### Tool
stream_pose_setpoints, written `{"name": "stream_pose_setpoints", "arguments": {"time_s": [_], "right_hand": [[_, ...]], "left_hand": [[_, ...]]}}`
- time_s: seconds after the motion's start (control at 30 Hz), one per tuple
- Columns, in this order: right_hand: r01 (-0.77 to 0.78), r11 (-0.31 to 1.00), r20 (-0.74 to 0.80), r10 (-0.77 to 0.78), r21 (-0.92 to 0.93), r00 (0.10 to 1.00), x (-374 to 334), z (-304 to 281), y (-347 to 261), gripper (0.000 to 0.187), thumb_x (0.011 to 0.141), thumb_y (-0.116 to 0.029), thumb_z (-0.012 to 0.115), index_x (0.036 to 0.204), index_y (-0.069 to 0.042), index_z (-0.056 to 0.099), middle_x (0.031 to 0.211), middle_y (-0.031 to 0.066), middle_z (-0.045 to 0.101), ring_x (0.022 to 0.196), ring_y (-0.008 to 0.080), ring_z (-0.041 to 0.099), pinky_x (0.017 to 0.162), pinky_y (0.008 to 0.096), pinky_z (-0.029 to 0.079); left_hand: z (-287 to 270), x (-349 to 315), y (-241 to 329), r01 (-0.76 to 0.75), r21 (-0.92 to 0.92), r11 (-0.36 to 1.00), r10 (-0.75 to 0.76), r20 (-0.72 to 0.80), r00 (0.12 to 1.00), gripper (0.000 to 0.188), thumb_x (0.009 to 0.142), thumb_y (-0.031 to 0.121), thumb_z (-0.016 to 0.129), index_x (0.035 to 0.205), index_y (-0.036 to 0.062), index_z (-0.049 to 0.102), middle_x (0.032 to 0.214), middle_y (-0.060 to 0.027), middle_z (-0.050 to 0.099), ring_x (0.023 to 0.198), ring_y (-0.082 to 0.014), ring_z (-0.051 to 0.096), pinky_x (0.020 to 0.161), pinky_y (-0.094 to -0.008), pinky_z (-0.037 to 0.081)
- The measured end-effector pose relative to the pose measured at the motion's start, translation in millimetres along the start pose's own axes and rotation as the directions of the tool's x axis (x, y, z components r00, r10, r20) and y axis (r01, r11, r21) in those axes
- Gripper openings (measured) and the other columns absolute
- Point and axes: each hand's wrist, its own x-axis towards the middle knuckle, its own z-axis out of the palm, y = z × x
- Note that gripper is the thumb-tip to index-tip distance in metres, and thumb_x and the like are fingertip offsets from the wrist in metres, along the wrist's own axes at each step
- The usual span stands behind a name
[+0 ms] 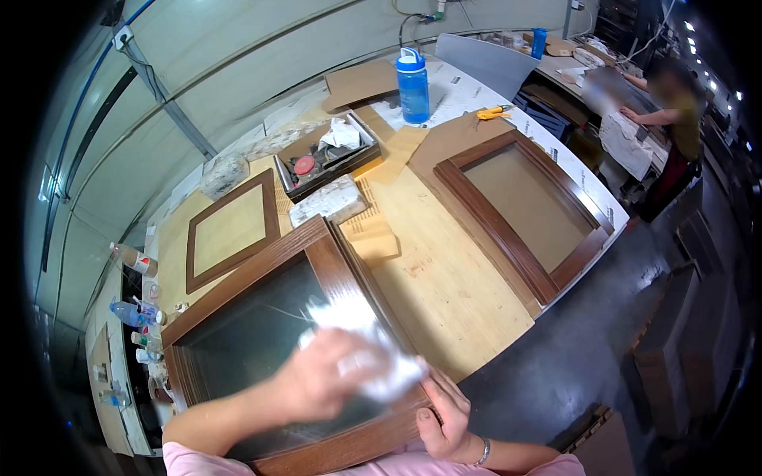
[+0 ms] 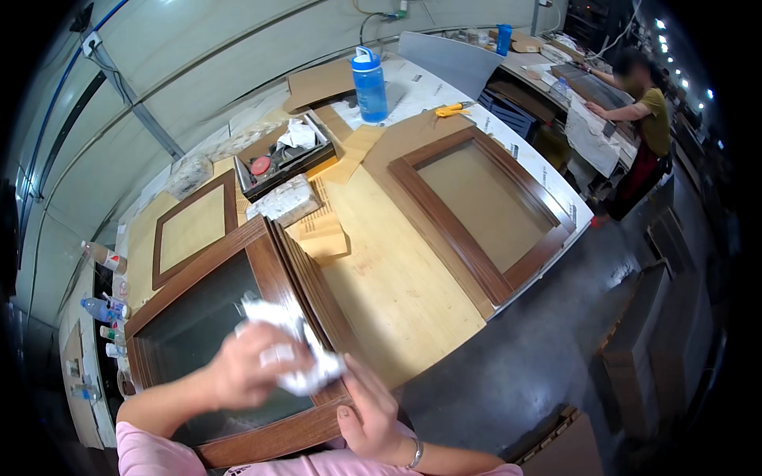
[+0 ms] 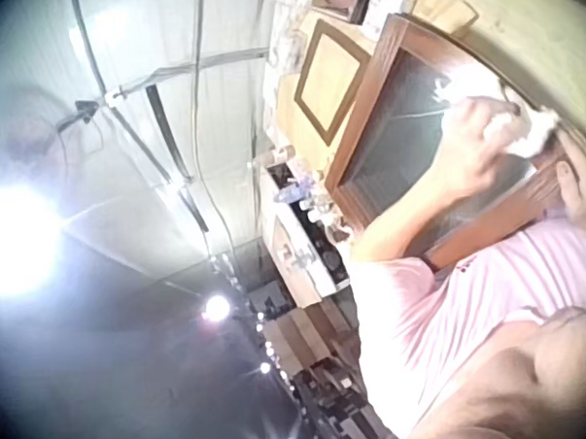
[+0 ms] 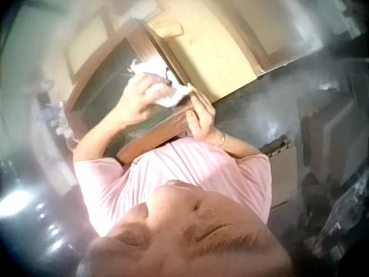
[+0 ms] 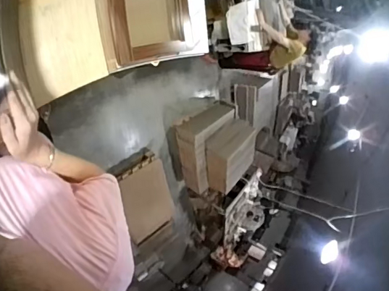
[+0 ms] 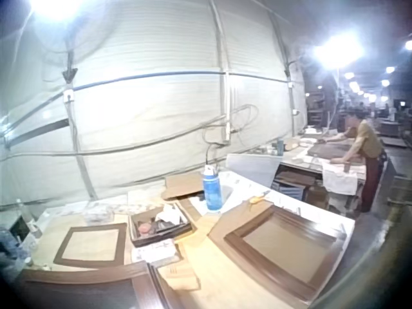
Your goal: The person applies a liquid from a bottle onto a cloth and wipes the glass and wooden frame of a cabinet door, including the corners and edges.
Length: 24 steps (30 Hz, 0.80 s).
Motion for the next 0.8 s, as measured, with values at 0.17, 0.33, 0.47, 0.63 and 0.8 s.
{"name": "stream_pose_setpoints", "arguments": {"time_s": [0.17, 0.33, 0.47, 0.63, 0.8], "right_hand": [[0.017, 0.997, -0.022, -0.019, -0.078, 1.0, 2.9, -3.0, 3.5, 0.046, 0.089, -0.014, 0.051, 0.123, 0.016, 0.058, 0.126, 0.034, 0.06, 0.113, 0.0475, 0.063, 0.1, 0.0462, 0.049], [-0.095, 0.987, 0.029, 0.1, -0.133, 0.995, -2.9, 8.7, -5.3, 0.051, 0.093, -0.021, 0.045, 0.126, 0.016, 0.057, 0.123, 0.0313, 0.063, 0.112, 0.0389, 0.065, 0.099, 0.0431, 0.049], [-0.27, 0.962, -0.051, 0.267, -0.049, 0.962, -15.2, 16.7, -8.9, 0.055, 0.1, -0.028, 0.042, 0.131, 0.015, 0.054, 0.123, 0.0244, 0.064, 0.113, 0.0304, 0.062, 0.099, 0.0398, 0.048], [-0.155, 0.986, -0.223, 0.137, -0.064, 0.965, -36.5, -9.4, 49.1, 0.053, 0.099, -0.026, 0.04, 0.133, 0.013, 0.053, 0.132, 0.0226, 0.058, 0.12, 0.0316, 0.057, 0.103, 0.0421, 0.045], [-0.211, 0.967, -0.232, 0.175, -0.142, 0.957, -12.5, 38.7, -16.0, 0.055, 0.093, -0.025, 0.043, 0.118, 0.02, 0.06, 0.118, 0.0328, 0.063, 0.104, 0.0406, 0.064, 0.09, 0.0484, 0.054]], "left_hand": [[-6.7, -37.7, 18.3, 0.014, -0.088, 0.996, -0.01, 0.046, 0.999, 0.053, 0.074, 0.014, 0.074, 0.125, 0.0068, 0.065, 0.118, -0.0102, 0.067, 0.101, -0.0253, 0.064, 0.089, -0.0405, 0.047], [-76.7, -99.7, 27.7, 0.353, 0.043, 0.935, -0.355, 0.048, 0.934, 0.074, 0.078, 0.052, 0.078, 0.133, 0.007, 0.06, 0.137, -0.0177, 0.056, 0.126, -0.0356, 0.052, 0.11, -0.0555, 0.027], [-121.8, -181.2, 26.5, 0.479, 0.043, 0.877, -0.426, -0.391, 0.816, 0.045, 0.083, 0.023, 0.074, 0.122, 0.0014, 0.066, 0.125, -0.0172, 0.064, 0.116, -0.0363, 0.06, 0.098, -0.0432, 0.048], [-126.3, -376.6, 10.1, 0.667, -0.465, 0.582, -0.626, -0.78, 0.001, 0.021, 0.094, 0.005, 0.06, 0.112, -0.001, 0.069, 0.094, -0.0052, 0.07, 0.088, -0.0105, 0.065, 0.081, -0.026, 0.051], [0.3, -691.4, 36.0, 0.844, -0.515, -0.148, -0.483, -0.708, -0.516, 0.021, 0.088, 0.016, 0.066, 0.1, -0.0002, 0.072, 0.081, -0.0125, 0.071, 0.073, -0.0201, 0.069, 0.069, -0.0337, 0.051]]}}
